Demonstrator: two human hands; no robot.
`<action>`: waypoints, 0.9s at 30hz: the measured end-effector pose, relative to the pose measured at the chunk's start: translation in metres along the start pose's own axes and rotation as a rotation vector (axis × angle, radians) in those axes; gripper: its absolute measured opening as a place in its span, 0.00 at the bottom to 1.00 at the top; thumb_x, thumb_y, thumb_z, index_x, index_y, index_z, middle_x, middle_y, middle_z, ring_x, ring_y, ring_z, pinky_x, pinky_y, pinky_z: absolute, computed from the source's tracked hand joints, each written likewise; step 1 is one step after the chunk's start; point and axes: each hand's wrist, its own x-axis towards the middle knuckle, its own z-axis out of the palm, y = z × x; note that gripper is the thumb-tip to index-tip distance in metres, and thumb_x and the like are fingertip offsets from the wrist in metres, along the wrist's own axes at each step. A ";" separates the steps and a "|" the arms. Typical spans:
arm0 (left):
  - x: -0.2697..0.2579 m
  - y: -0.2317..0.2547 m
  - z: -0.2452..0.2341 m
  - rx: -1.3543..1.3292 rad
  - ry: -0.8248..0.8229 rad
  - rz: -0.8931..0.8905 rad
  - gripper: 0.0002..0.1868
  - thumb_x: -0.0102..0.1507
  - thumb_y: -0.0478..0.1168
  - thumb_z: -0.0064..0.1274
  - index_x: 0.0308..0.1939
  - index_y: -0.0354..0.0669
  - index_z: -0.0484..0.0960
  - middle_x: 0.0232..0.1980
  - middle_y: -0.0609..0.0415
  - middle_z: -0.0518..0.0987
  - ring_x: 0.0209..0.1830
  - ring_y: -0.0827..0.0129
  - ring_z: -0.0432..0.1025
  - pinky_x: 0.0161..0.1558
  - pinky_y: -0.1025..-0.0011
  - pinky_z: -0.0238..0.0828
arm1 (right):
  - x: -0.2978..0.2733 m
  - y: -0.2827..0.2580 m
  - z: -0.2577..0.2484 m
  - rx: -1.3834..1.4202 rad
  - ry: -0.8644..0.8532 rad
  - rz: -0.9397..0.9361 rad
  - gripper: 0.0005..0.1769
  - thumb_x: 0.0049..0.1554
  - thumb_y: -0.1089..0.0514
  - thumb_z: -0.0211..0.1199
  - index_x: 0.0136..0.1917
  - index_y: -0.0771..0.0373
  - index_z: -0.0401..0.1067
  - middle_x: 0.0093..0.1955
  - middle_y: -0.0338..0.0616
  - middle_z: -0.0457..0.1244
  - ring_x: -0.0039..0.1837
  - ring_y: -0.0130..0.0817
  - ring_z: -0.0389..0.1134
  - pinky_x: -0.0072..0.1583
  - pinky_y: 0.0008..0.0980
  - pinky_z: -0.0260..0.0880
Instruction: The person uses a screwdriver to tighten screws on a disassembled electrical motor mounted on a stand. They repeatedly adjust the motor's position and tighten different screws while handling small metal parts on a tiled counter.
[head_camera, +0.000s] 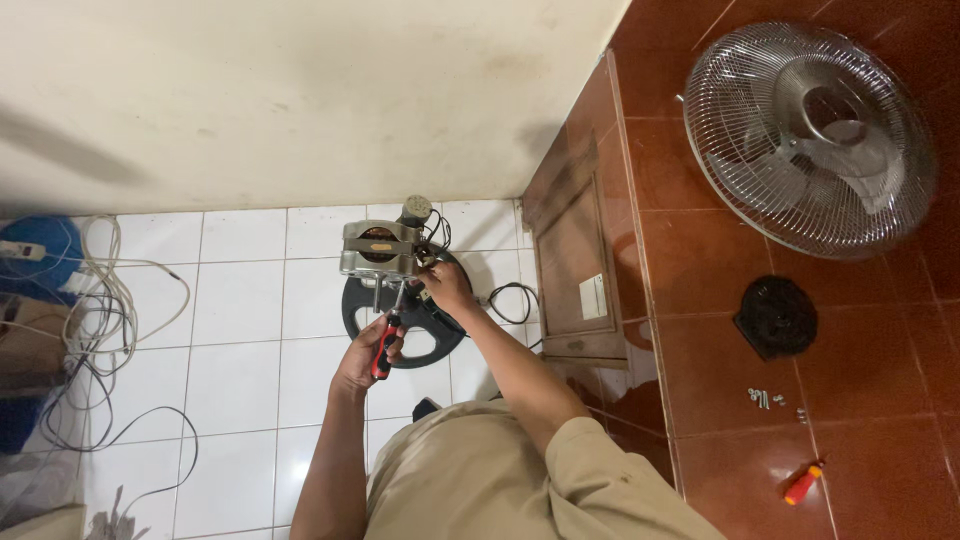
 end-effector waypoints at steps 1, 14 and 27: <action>0.000 0.000 -0.002 -0.006 -0.013 0.000 0.21 0.73 0.47 0.42 0.64 0.37 0.69 0.42 0.52 0.74 0.26 0.75 0.64 0.26 0.77 0.64 | -0.001 -0.001 0.001 0.000 0.001 0.018 0.15 0.63 0.51 0.63 0.41 0.62 0.81 0.34 0.40 0.70 0.37 0.27 0.69 0.41 0.31 0.65; -0.004 0.012 0.001 -0.026 -0.092 -0.050 0.24 0.73 0.47 0.41 0.71 0.41 0.68 0.41 0.53 0.73 0.26 0.76 0.63 0.26 0.78 0.64 | -0.002 -0.005 -0.002 0.080 -0.002 0.055 0.09 0.62 0.58 0.60 0.46 0.65 0.79 0.40 0.41 0.73 0.43 0.24 0.71 0.47 0.26 0.69; -0.013 0.019 0.034 0.236 0.191 0.018 0.19 0.72 0.42 0.44 0.64 0.38 0.75 0.36 0.53 0.76 0.24 0.72 0.66 0.24 0.75 0.66 | 0.000 -0.010 -0.005 0.108 -0.026 0.036 0.10 0.62 0.58 0.61 0.48 0.68 0.78 0.40 0.44 0.73 0.43 0.28 0.74 0.45 0.30 0.70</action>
